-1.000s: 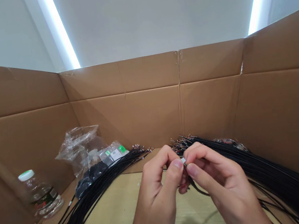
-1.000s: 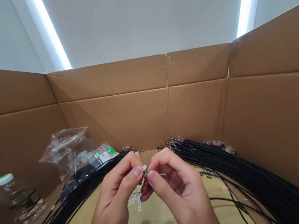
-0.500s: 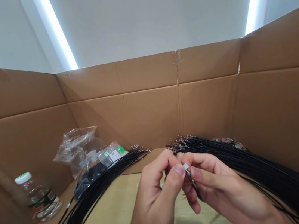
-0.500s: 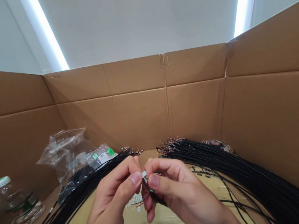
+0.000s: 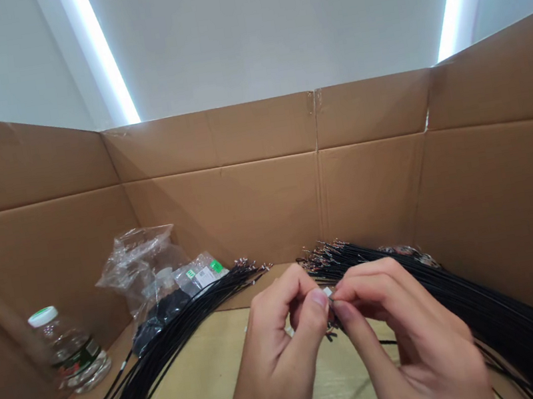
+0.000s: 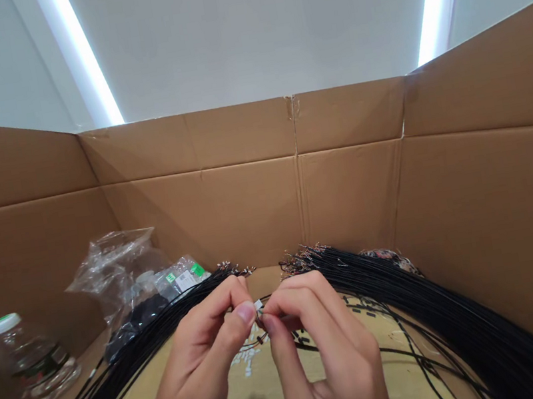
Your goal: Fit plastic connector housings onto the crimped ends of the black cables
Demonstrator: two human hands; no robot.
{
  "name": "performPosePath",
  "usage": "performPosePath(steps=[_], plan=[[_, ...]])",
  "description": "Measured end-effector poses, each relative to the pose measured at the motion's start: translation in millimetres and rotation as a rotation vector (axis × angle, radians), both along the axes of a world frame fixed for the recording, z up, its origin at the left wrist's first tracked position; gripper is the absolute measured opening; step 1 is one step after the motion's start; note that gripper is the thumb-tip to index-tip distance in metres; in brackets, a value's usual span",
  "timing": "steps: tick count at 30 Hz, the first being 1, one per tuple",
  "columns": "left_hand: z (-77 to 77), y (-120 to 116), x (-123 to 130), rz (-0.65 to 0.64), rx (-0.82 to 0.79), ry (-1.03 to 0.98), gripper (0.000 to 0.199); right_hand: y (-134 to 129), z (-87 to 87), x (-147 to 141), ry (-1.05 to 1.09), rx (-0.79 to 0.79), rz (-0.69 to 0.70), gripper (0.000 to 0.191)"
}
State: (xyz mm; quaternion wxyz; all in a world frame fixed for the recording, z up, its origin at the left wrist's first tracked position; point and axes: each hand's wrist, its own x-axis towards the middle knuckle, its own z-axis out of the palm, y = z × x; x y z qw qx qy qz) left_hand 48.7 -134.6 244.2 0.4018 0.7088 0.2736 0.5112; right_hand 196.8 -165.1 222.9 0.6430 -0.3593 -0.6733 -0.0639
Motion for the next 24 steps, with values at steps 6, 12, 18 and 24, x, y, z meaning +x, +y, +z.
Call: performPosePath(steps=[6,12,18,24], plan=[[-2.8,0.4,-0.6,0.060,-0.006,0.036,0.036,2.7,-15.3,-2.0,-0.221,0.178,-0.284,0.017],[-5.2,0.9,3.0,0.089,-0.034,0.027,0.036,6.2,-24.4,-7.6,-0.321,0.290,-0.533,0.015],[-6.0,0.8,5.5,0.102,-0.047,0.047,0.035,6.7,-24.4,-8.0,-0.406,0.270,-0.599,0.018],[-6.4,3.3,2.4,0.067,-0.105,0.103,0.035,7.8,-27.5,-12.0,-0.395,0.296,-0.606,0.014]])
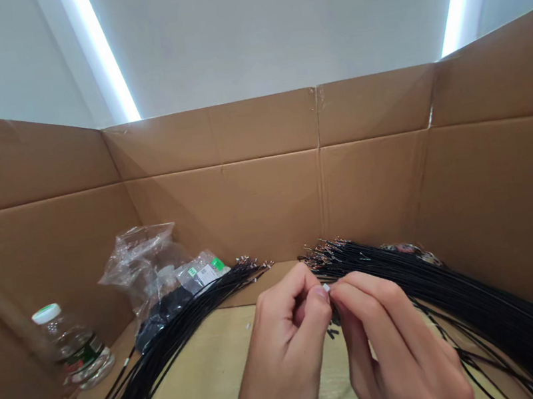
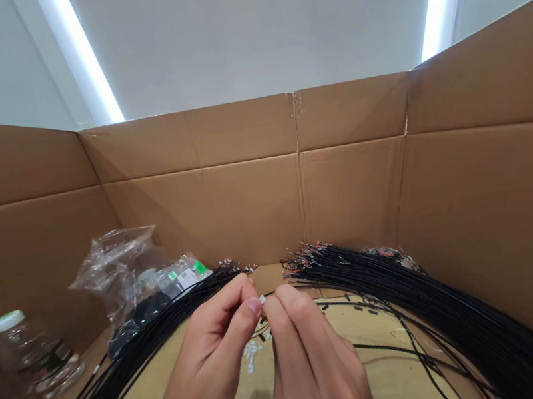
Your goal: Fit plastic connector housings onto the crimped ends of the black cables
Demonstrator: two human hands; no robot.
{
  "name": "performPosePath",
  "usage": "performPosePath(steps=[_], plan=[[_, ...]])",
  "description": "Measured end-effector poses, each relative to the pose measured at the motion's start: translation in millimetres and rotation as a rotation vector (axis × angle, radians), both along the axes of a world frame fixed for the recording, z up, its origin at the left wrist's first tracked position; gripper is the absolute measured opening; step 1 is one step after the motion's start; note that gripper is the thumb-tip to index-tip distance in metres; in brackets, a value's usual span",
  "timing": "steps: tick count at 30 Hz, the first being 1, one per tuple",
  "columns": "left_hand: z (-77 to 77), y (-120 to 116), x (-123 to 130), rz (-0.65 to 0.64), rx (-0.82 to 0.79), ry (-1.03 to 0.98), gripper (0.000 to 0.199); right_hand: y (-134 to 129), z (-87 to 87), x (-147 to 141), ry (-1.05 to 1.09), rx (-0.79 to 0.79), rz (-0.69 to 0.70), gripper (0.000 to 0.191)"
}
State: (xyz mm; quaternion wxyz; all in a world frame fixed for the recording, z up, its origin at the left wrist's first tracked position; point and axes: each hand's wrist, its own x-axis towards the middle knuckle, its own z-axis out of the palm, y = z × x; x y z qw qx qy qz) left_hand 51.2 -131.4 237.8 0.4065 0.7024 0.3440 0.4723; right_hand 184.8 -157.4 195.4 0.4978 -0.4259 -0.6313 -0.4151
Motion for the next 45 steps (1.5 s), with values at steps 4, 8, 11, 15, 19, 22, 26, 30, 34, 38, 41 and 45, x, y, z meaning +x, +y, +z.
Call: performPosePath(steps=[4,8,11,15,19,22,26,30,34,38,41,45], plan=[[-2.6,2.6,-4.2,-0.046,-0.004,0.019,0.036,5.9,-1.0,-0.1,0.028,-0.021,0.088,0.014],[-2.9,5.0,-8.2,-0.048,0.028,-0.021,0.036,9.9,7.8,1.4,0.265,-0.185,0.465,0.018],[-1.9,6.6,-9.3,-0.075,0.061,-0.081,0.036,10.1,15.3,5.3,0.566,-0.482,0.804,0.019],[-1.3,6.5,-9.7,-0.150,0.055,-0.151,0.037,13.0,16.3,16.1,0.835,-0.891,1.270,0.022],[0.1,2.3,-9.4,-0.271,-0.070,-0.238,0.039,17.4,14.6,21.9,0.887,-1.107,1.606,0.023],[2.1,0.0,-9.1,-0.302,-0.101,-0.272,0.040,18.8,16.4,20.1,0.954,-1.137,1.713,0.025],[3.1,-0.5,-9.6,-0.273,-0.085,-0.256,0.041,19.4,17.6,17.7,1.014,-1.177,1.759,0.027],[3.6,-1.7,-10.3,-0.274,-0.096,-0.251,0.042,20.6,17.0,19.0,1.039,-1.227,1.801,0.026],[3.3,-2.7,-11.9,-0.290,-0.076,-0.227,0.040,21.8,16.8,22.3,0.977,-1.234,1.793,0.028],[2.9,-1.2,-12.0,-0.178,-0.004,-0.126,0.040,17.2,19.9,23.8,0.802,-1.021,1.552,0.021],[3.7,0.4,-9.0,-0.099,0.036,-0.091,0.038,9.8,23.6,21.2,0.614,-0.717,1.106,0.020],[4.3,1.4,-4.3,-0.045,0.046,-0.108,0.036,4.4,20.8,14.7,0.264,-0.316,0.589,0.019]])
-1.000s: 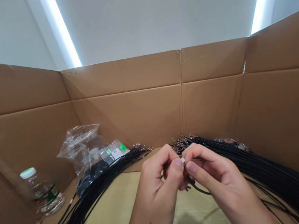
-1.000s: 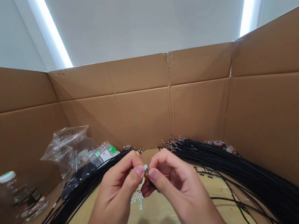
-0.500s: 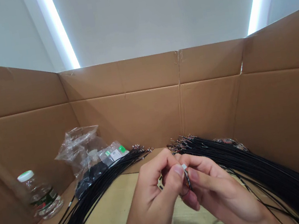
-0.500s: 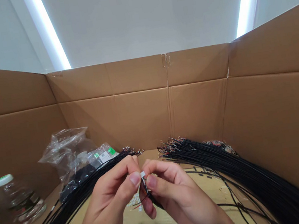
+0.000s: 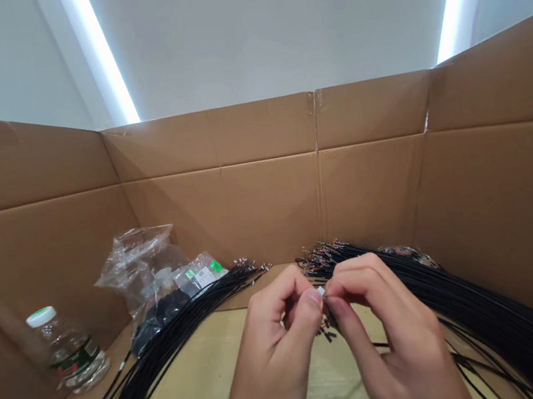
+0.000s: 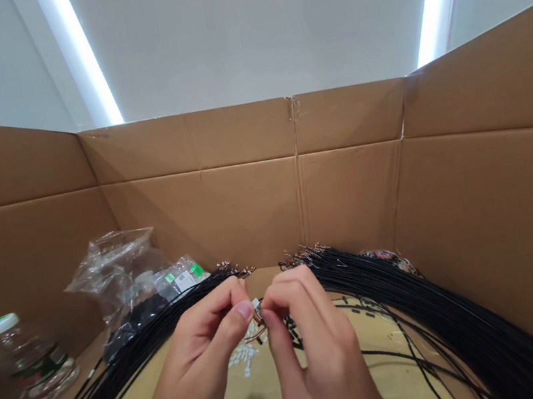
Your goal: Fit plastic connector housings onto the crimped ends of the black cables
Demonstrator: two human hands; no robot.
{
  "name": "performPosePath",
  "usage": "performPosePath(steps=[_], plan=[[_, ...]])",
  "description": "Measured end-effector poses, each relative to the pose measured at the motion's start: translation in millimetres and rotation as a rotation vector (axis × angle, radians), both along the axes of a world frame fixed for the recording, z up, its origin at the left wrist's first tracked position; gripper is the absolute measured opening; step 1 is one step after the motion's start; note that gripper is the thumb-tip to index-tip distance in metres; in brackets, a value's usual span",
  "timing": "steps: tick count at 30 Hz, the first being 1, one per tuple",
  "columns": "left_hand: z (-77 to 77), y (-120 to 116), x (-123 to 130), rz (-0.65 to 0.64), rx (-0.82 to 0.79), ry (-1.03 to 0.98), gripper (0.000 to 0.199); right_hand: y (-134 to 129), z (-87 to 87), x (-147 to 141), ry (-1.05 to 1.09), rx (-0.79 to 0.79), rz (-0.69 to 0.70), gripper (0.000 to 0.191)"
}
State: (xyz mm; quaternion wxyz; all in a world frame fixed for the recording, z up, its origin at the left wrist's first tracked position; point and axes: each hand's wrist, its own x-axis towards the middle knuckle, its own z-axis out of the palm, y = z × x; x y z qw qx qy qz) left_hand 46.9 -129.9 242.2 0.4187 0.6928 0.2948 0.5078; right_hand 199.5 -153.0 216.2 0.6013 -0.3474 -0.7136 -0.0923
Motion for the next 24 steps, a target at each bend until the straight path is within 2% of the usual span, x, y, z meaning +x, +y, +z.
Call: performPosePath(steps=[2,4,7,12,16,19,24], plan=[[0.0,0.2,1.5,0.039,0.012,-0.004,0.036,1.1,-5.0,-2.8,-0.132,0.161,-0.173,0.018],[0.1,0.3,2.7,0.079,0.020,0.002,0.036,3.5,-10.1,-4.8,-0.232,0.256,-0.289,0.016],[-0.2,0.2,5.1,0.134,0.009,0.028,0.036,6.1,-14.6,-6.9,-0.282,0.280,-0.354,0.013],[-4.1,1.0,10.0,0.226,0.009,0.088,0.034,6.1,-12.3,-7.6,-0.246,0.175,-0.294,0.014],[-6.4,3.5,9.7,0.268,0.059,0.117,0.031,6.1,-8.0,-6.6,-0.116,-0.012,-0.157,0.019],[-5.5,5.7,8.5,0.250,0.081,0.123,0.031,7.5,-8.1,-6.9,-0.019,-0.088,-0.101,0.019],[-6.8,10.8,9.1,0.133,0.064,-0.017,0.027,9.9,-12.2,-10.9,0.059,-0.030,-0.106,0.016]])
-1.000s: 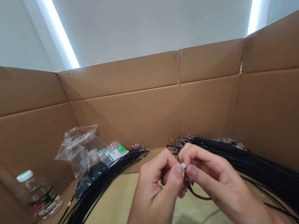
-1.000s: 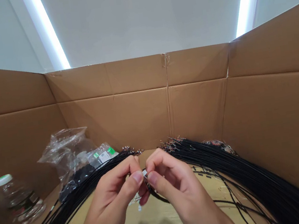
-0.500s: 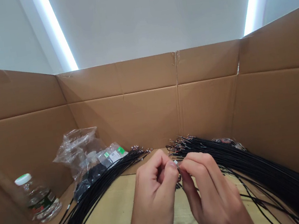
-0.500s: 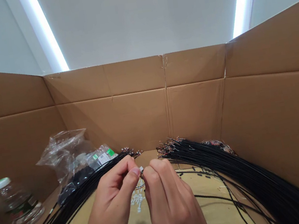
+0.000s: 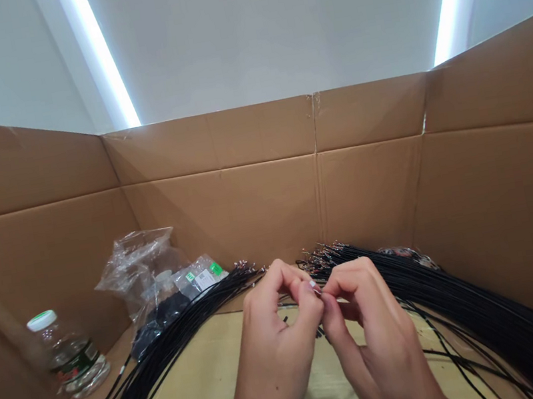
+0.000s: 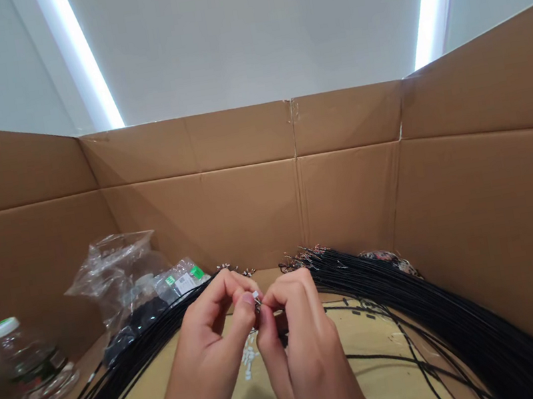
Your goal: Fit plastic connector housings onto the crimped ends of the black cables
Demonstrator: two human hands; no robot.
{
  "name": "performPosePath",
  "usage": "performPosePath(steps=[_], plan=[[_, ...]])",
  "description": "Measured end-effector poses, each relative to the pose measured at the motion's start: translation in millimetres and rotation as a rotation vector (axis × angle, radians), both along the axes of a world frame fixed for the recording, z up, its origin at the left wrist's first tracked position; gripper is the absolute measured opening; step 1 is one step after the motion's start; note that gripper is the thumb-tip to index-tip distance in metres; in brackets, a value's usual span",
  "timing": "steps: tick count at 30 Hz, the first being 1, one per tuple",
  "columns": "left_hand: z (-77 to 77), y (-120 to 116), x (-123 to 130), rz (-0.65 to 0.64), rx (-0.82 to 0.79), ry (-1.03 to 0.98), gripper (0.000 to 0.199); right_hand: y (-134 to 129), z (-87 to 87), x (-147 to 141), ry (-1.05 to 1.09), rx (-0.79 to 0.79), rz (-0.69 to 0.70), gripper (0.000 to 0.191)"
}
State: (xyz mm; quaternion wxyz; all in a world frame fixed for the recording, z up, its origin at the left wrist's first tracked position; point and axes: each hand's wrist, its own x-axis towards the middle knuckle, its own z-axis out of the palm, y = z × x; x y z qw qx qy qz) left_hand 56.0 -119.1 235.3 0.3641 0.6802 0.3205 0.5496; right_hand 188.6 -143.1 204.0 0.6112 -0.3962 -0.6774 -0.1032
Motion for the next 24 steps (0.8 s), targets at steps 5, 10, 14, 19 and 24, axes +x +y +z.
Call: performPosePath(steps=[5,10,14,19,24], plan=[[-2.9,2.1,-4.8,-0.098,-0.062,-0.094,0.008,1.3,-2.8,-3.3,0.005,0.082,-0.069,0.014],[3.1,-1.8,-8.7,-0.039,0.055,0.056,0.018,2.1,-5.2,-8.3,-0.049,0.201,-0.152,0.015],[6.2,-5.1,-10.1,-0.014,0.123,0.053,0.017,1.7,-8.5,-13.6,-0.070,0.292,-0.278,0.011],[3.3,-2.5,-15.6,0.008,0.280,0.083,0.019,2.8,-8.0,-14.3,-0.003,0.263,-0.166,0.016],[2.4,1.2,-17.4,0.031,0.484,0.098,0.020,-0.8,4.1,-3.5,0.361,-0.193,0.382,0.014]])
